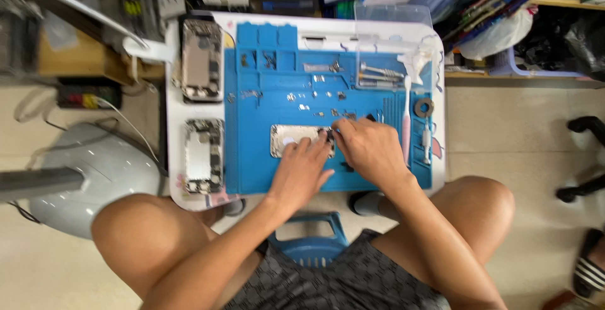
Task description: The person disassembles and reassembles a smartphone on a blue anti-static mat, using a screwdriver and tweezers to remove and install screws and small components. The person handles the phone chassis, battery, and internal connectors while organizing parts on the mat.
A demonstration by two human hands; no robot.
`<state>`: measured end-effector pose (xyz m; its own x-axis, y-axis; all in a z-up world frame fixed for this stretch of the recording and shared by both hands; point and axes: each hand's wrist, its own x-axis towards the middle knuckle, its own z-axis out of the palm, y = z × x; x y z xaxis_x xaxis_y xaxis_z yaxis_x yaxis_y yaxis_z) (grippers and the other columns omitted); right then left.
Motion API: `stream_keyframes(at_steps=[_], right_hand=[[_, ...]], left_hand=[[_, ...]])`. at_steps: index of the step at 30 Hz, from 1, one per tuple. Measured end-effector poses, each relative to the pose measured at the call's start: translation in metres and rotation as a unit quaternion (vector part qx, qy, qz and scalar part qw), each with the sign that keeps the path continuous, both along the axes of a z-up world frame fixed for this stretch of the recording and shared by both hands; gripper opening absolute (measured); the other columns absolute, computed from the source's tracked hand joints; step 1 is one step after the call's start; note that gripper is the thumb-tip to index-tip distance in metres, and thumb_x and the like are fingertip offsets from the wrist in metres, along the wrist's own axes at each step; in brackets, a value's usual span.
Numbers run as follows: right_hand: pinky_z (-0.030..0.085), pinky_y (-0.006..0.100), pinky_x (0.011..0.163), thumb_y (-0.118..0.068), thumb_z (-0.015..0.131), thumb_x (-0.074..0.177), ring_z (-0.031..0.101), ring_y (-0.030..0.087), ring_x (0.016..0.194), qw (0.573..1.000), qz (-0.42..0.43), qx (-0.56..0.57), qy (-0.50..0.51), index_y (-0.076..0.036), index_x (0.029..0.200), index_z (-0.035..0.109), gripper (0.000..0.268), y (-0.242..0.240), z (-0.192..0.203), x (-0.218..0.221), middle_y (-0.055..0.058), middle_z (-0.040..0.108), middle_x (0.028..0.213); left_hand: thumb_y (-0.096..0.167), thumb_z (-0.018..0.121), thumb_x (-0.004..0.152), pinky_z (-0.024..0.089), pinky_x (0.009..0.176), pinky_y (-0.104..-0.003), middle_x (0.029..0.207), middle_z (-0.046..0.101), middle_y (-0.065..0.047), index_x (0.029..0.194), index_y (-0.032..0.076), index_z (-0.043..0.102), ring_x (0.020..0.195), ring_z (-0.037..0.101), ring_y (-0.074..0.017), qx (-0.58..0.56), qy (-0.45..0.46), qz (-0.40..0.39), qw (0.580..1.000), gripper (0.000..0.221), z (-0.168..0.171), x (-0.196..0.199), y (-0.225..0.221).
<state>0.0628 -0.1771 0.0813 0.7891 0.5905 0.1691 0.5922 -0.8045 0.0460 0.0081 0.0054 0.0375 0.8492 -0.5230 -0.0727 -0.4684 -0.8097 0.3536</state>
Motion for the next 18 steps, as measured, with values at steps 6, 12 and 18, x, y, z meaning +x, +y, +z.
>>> stream_keyframes(at_steps=[6,12,18], right_hand=[[0.052,0.023,0.053,-0.025,0.067,0.1,0.069,0.014,0.069,1.0,-0.005,-0.004,0.001,-0.016,0.098,0.072,0.01,0.011,0.025,-0.002,-0.002,0.065,0.066],[0.048,0.019,0.052,-0.024,0.068,0.1,0.065,0.011,0.062,1.0,-0.002,0.006,0.023,-0.019,0.09,0.072,0.013,0.004,0.011,0.0,-0.007,0.064,0.062],[0.053,0.024,0.055,-0.025,0.068,0.101,0.071,0.016,0.073,1.0,0.007,0.002,0.009,-0.015,0.104,0.074,0.012,0.008,0.013,-0.004,0.0,0.069,0.07]], left_hand=[[0.036,0.059,0.107,0.05,0.092,-0.045,0.149,0.056,-0.018,0.141,0.005,0.059,0.115,0.058,-0.0301,0.03,-0.068,-0.016,0.997,0.046,-0.013,0.0,0.002],[0.035,0.057,0.109,0.051,0.092,-0.043,0.145,0.058,-0.016,0.14,0.007,0.062,0.114,0.058,-0.0282,0.028,-0.087,-0.006,0.996,0.042,-0.011,0.004,-0.003],[0.039,0.062,0.104,0.052,0.089,-0.045,0.146,0.056,-0.015,0.14,0.01,0.061,0.113,0.058,-0.0288,0.033,-0.102,-0.004,0.994,0.046,-0.027,0.001,-0.003]])
